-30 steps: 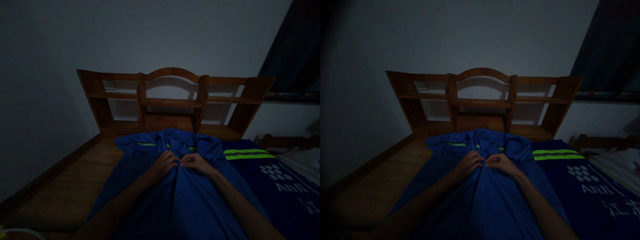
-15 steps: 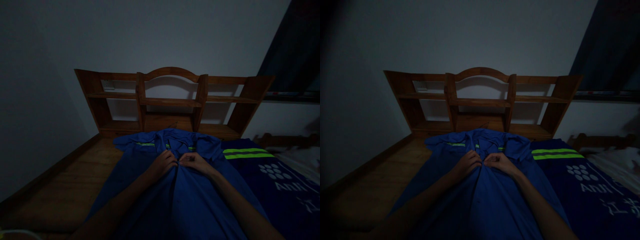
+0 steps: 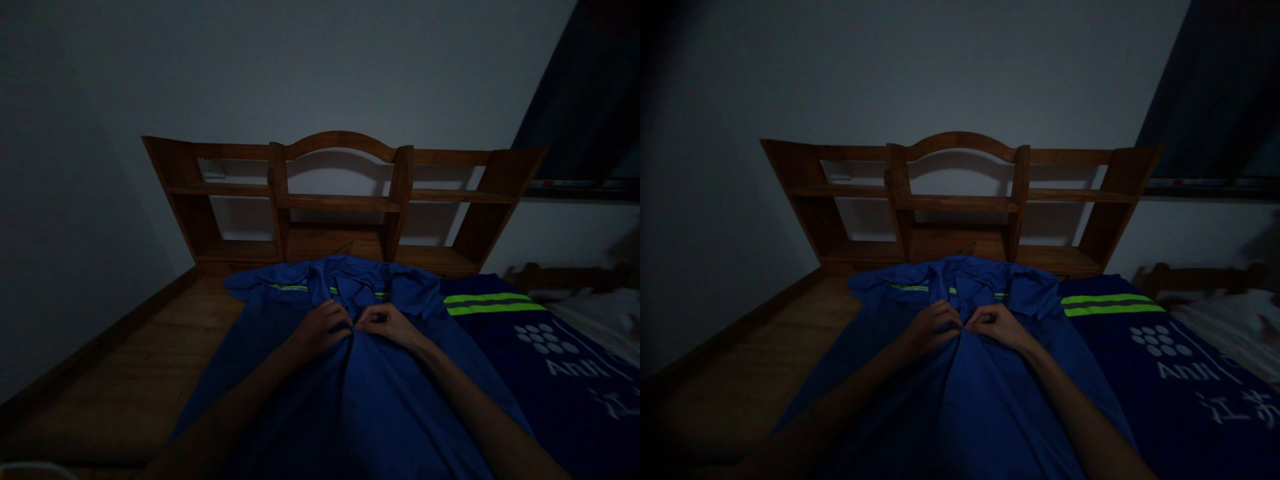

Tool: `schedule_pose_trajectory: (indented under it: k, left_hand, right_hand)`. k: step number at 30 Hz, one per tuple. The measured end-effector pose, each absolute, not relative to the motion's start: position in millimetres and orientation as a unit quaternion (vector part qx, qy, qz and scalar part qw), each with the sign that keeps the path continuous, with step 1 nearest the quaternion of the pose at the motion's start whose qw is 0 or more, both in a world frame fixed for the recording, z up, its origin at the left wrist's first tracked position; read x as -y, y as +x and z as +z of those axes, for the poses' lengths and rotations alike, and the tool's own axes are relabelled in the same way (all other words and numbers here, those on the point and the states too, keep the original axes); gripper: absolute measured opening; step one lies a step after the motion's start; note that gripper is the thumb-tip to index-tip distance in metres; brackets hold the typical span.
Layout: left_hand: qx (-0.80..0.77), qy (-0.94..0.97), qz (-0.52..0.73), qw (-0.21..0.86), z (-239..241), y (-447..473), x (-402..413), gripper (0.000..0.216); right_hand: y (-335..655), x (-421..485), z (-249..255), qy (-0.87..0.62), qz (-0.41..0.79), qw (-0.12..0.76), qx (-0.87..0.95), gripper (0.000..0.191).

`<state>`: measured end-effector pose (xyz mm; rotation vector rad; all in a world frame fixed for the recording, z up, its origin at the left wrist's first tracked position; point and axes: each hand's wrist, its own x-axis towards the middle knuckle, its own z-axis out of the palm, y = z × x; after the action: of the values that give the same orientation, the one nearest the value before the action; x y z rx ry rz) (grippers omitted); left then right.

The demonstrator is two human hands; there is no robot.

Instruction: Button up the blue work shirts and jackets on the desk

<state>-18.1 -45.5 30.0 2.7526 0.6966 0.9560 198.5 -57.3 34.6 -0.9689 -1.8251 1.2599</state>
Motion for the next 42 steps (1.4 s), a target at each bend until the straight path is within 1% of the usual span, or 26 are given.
schedule_pose_trajectory:
  k: [4, 18, 27, 32, 36, 42]
  left_hand:
    - [-0.229, 0.923, 0.298, 0.077, 30.0, -18.6, 45.0, 0.012]
    - [-0.243, 0.922, 0.293, 0.07, 34.3, -16.5, 53.1, 0.009]
    - [-0.239, 0.93, 0.275, 0.059, 33.5, -13.5, 55.0, 0.022]
    - [-0.238, 0.931, 0.272, 0.054, 34.8, -14.4, 55.4, 0.023]
    - [-0.246, 0.933, 0.26, 0.03, 35.3, -14.4, 55.5, 0.021]
    - [-0.23, 0.946, 0.224, -0.043, 39.0, -14.6, 59.1, 0.021]
  right_hand:
    - [198.1, 56.6, 33.6, -0.377, 0.493, 0.339, 0.707, 0.02]
    - [198.7, 59.2, 40.5, -0.364, 0.502, 0.345, 0.704, 0.016]
    - [198.6, 57.9, 40.5, -0.348, 0.497, 0.356, 0.711, 0.016]
    - [198.9, 57.2, 42.4, -0.339, 0.52, 0.357, 0.698, 0.02]
    - [197.4, 58.9, 42.4, -0.351, 0.515, 0.353, 0.698, 0.019]
    - [196.5, 56.9, 36.3, -0.35, 0.498, 0.349, 0.712, 0.015]
